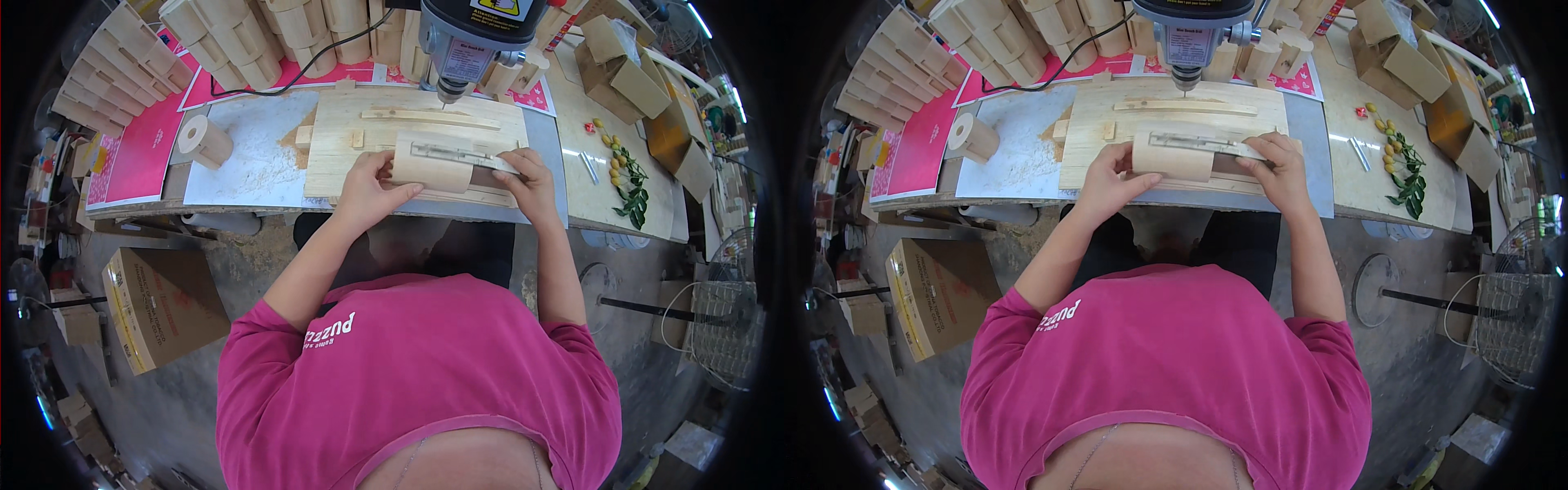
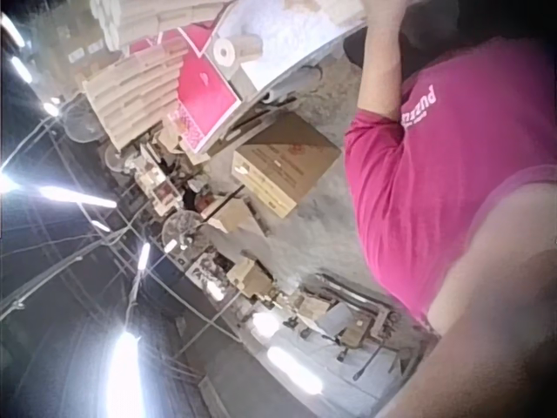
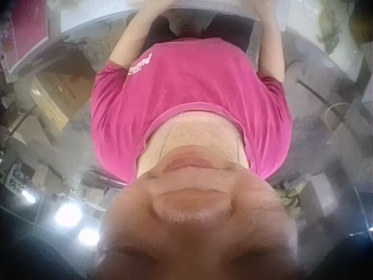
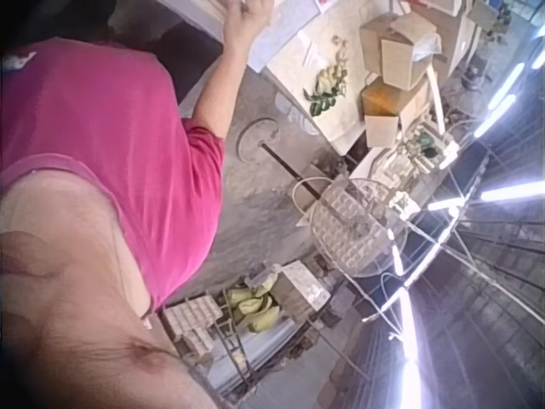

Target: Using a drill press to drill holes into cylindrical wooden blocks held in a jig.

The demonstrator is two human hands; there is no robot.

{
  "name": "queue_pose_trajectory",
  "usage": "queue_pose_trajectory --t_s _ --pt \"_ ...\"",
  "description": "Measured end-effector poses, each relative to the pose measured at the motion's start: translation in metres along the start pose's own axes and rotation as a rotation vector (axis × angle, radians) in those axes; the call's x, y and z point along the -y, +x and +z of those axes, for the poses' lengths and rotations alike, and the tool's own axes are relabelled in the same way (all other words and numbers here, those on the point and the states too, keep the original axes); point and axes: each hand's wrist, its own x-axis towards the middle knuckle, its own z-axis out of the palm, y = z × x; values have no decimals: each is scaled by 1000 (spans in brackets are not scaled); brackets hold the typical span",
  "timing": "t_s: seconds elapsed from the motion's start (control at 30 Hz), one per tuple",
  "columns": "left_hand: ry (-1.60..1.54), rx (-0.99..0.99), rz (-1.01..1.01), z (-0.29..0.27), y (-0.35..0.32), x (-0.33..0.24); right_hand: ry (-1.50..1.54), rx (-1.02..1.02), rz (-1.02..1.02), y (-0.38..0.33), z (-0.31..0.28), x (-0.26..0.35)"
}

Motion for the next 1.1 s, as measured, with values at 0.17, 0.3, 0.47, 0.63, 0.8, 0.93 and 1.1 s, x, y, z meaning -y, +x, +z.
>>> queue_pose_trajectory --t_s 0.17,0.3,0.47,0.63,0.8,0.93,1.1 --pt "390 -80 248 19 7 11 -412 -94 -22 15 2 -14" --pt "706 -171 270 25 23 22 -392 -138 22 31 7 -24" --pt "698 -236 328 20 40 38 -316 -187 -13 59 19 -37" --pt "666 -251 291 6 36 50 -337 -169 -57 61 33 -31" --pt "532 -243 135 3 36 38 -363 -144 -63 62 32 -26" --pt "538 -248 190 0 37 48 -338 -130 -74 63 33 -26" --pt "613 -172 253 -4 40 53 -347 -137 -110 62 33 -29"
